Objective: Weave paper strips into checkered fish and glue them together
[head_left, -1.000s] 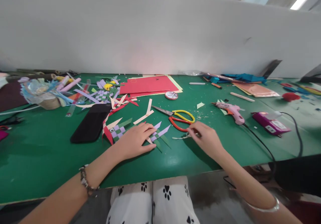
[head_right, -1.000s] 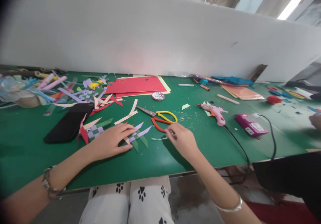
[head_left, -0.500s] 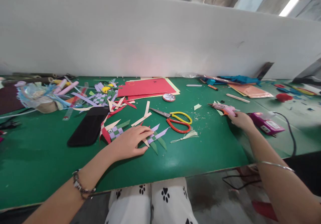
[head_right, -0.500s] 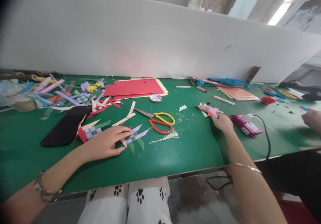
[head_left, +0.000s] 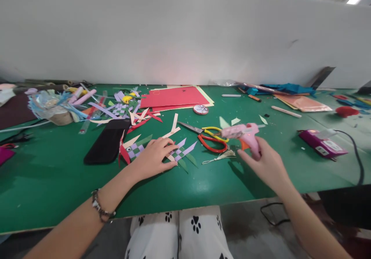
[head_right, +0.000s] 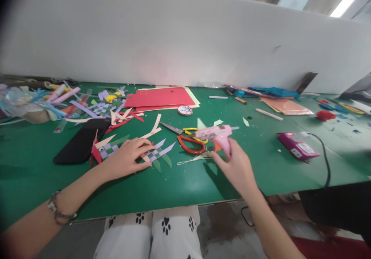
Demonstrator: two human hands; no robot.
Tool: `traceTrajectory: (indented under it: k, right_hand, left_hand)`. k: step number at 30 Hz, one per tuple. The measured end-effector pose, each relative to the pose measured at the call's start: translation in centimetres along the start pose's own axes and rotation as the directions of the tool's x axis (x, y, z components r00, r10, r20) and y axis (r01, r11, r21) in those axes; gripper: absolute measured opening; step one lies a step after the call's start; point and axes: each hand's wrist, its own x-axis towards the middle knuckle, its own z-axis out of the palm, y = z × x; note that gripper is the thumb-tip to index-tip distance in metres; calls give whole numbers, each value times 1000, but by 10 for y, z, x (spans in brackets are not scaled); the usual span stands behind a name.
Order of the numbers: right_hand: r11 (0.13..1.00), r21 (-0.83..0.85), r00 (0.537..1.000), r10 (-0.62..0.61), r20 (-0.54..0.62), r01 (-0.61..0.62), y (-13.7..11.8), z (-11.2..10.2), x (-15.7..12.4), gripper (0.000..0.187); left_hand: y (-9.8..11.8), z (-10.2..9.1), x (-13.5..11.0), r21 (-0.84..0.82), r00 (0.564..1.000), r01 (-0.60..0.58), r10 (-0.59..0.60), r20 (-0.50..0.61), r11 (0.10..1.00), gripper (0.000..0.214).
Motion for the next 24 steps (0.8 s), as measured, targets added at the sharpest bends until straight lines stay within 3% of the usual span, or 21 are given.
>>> traceTrajectory:
  k: [5,11,14,18,21,24]
  right_hand:
    - [973,-112,979,-204,-24,200,-15,25,-20,43]
    - [959,-152,966,-252,-63,241,-19,34,-20,47]
    - [940,-199,945,-305,-118,279,-22,34,-21,44]
    - [885,-316,879,-421,-225,343,-26,29,-21,34]
    - [817,-396,803,-537,-260,418,-27,22,-20,25]
    - [758,-440,734,-623,-269,482,-29,17,-20,21]
  left_hand:
    - [-4,2,1,-39,999,49,-49,-8,998,46]
    - [-5,2,4,-60,999,40,-40,2,997,40]
    - [-2,1,2,-75,996,35,-41,-81,997,40]
    - [7,-9,4,-239,966,59,-116,-230,969,39]
    - [16,-23,13,-423,966,56,-156,-205,904,39]
    - [23,-35,30,-479,985,-19,-67,-161,878,37]
